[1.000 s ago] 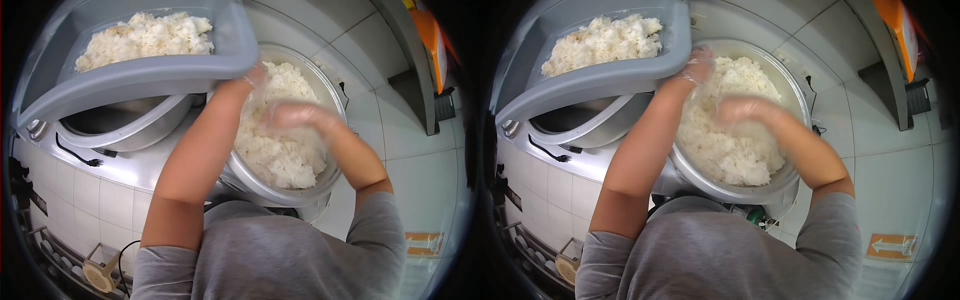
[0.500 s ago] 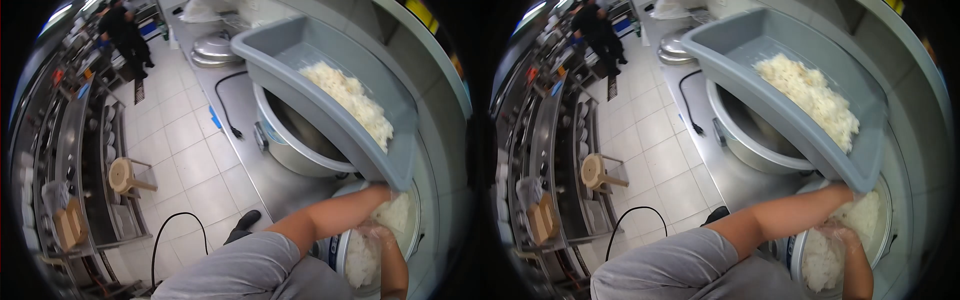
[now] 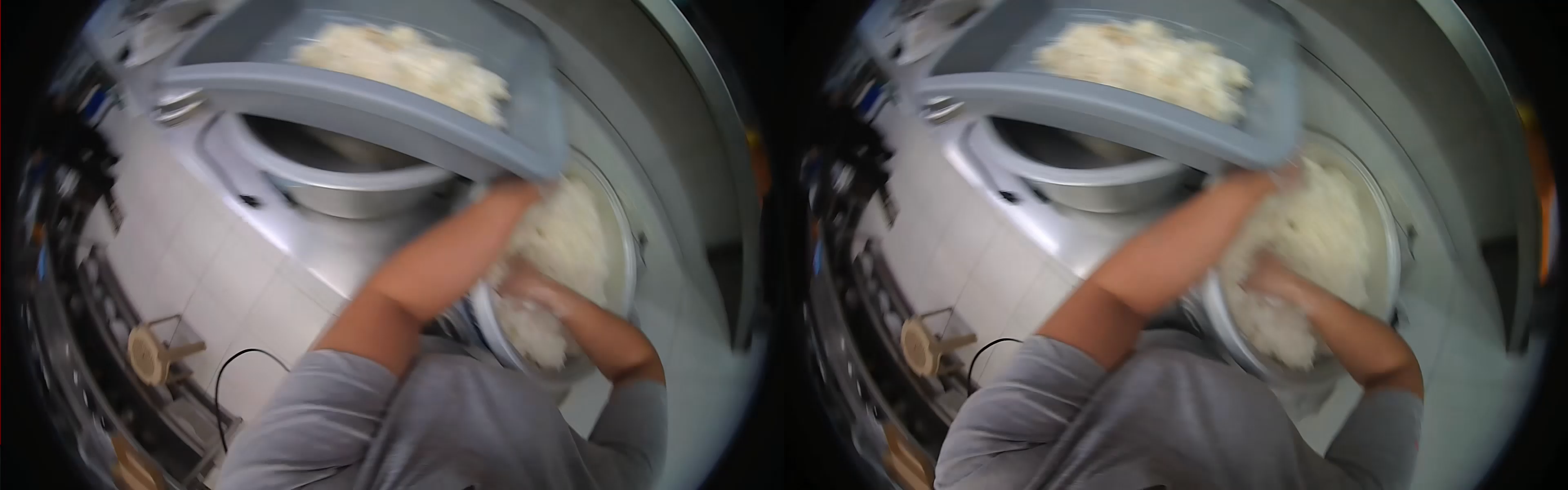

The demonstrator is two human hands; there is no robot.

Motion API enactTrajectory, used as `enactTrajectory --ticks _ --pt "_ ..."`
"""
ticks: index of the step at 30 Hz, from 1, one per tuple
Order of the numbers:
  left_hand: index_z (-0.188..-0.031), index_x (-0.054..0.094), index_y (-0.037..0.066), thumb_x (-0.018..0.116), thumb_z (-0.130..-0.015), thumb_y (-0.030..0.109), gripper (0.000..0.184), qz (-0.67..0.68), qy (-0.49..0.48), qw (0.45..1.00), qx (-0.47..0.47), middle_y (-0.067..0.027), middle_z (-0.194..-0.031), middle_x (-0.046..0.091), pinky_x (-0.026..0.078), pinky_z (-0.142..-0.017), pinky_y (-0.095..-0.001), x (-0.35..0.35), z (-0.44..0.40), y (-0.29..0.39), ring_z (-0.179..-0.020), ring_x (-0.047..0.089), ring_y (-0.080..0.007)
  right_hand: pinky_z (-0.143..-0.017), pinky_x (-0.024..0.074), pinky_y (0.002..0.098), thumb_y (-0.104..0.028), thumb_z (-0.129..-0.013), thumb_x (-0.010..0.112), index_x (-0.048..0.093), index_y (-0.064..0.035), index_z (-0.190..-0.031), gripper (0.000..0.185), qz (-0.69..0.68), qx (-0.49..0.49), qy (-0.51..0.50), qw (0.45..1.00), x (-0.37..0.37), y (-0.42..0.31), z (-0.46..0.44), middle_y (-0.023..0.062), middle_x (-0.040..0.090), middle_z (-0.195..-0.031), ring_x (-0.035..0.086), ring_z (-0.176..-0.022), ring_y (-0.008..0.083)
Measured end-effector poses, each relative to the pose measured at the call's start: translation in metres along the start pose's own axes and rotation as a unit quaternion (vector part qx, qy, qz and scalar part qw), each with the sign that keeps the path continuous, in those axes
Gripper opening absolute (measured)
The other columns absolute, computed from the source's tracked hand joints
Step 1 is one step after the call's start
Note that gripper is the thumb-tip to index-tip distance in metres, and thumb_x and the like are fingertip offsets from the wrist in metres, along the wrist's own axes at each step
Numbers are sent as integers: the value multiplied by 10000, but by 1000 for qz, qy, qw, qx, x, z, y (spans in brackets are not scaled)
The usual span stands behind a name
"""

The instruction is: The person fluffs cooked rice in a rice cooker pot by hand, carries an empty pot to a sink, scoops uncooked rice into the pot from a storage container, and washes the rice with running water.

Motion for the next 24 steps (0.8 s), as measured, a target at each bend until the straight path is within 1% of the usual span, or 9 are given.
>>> enactTrajectory --ticks 3,6,7,10,12,16,18,20,24 --pt "-1036 509 84 481 -763 163 286 -190 -16 979 77 -190 -957 582 448 -750 -419 19 -9 -14 -856 573 -344 -889 418 382 -273 -583 730 439 55 -1196 754 -15 -37 33 999 -11 -6 15 256 488 -1153 501 -1051 342" --pt "-1064 510 88 479 -783 177 297 126 7 991 -34 -195 -1006 570 447 -778 -421 -34 6 -22 -891 568 -356 -856 445 340 -170 -570 739 478 65 -1140 669 -291 -131 -56 946 -60 -21 64 214 543 -1087 540 -987 325" --pt "-1078 511 90 478 -793 184 302 242 30 967 -75 -197 -1030 564 446 -792 -422 -60 17 -25 -909 566 -362 -849 456 344 -146 -571 735 488 58 -1128 643 -349 -97 2 932 -75 -5 64 198 563 -1044 553 -965 322" --pt "-1120 496 93 463 -820 206 323 211 -17 972 -99 -196 -1085 551 438 -836 -424 -63 19 -27 -975 545 -376 -852 477 382 -102 -603 704 476 48 -1136 599 -493 -66 106 861 -119 30 77 187 572 -1029 565 -960 322" --pt "-1136 487 91 450 -833 219 331 179 -34 979 -88 -191 -1112 543 427 -865 -425 -64 18 -26 -1022 525 -373 -994 368 377 -97 -606 707 488 24 -1163 610 -638 -84 163 748 -159 32 108 185 556 -1104 526 -1066 304" --pt "-1099 503 67 468 -823 230 322 199 -40 972 -118 -183 -1100 551 420 -874 -428 -78 23 -26 -1035 520 -353 -825 500 354 -160 -726 635 521 19 -1116 444 -744 -215 351 526 -252 -15 132 188 576 -1043 572 -972 274" --pt "-1017 539 23 461 -814 188 273 230 -17 970 -72 -195 -1046 567 436 -832 -437 -85 30 -24 -959 553 -360 -645 459 256 -171 -773 650 629 24 -934 254 -666 -426 214 574 -296 -100 121 86 633 -849 568 -758 117" --pt "-1053 524 47 460 -822 206 288 213 -1 975 -65 -184 -1079 556 430 -852 -429 -84 27 -27 -988 541 -352 -640 455 297 -184 -737 680 624 35 -926 294 -490 -489 156 704 -301 -154 105 95 621 -805 570 -741 154" --pt "-1127 494 95 458 -838 243 327 203 20 977 -59 -163 -1147 534 419 -892 -415 -66 22 -32 -1046 519 -337 -700 462 335 -226 -733 665 618 24 -957 339 -140 -454 377 795 -288 -159 166 125 616 -861 584 -796 206"
Point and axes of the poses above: each hand's wrist, its own z-axis away from the middle knuckle, its own x-axis out of the palm, y = z × x, the point moved 7 cm from there along -z, towards the middle knuckle
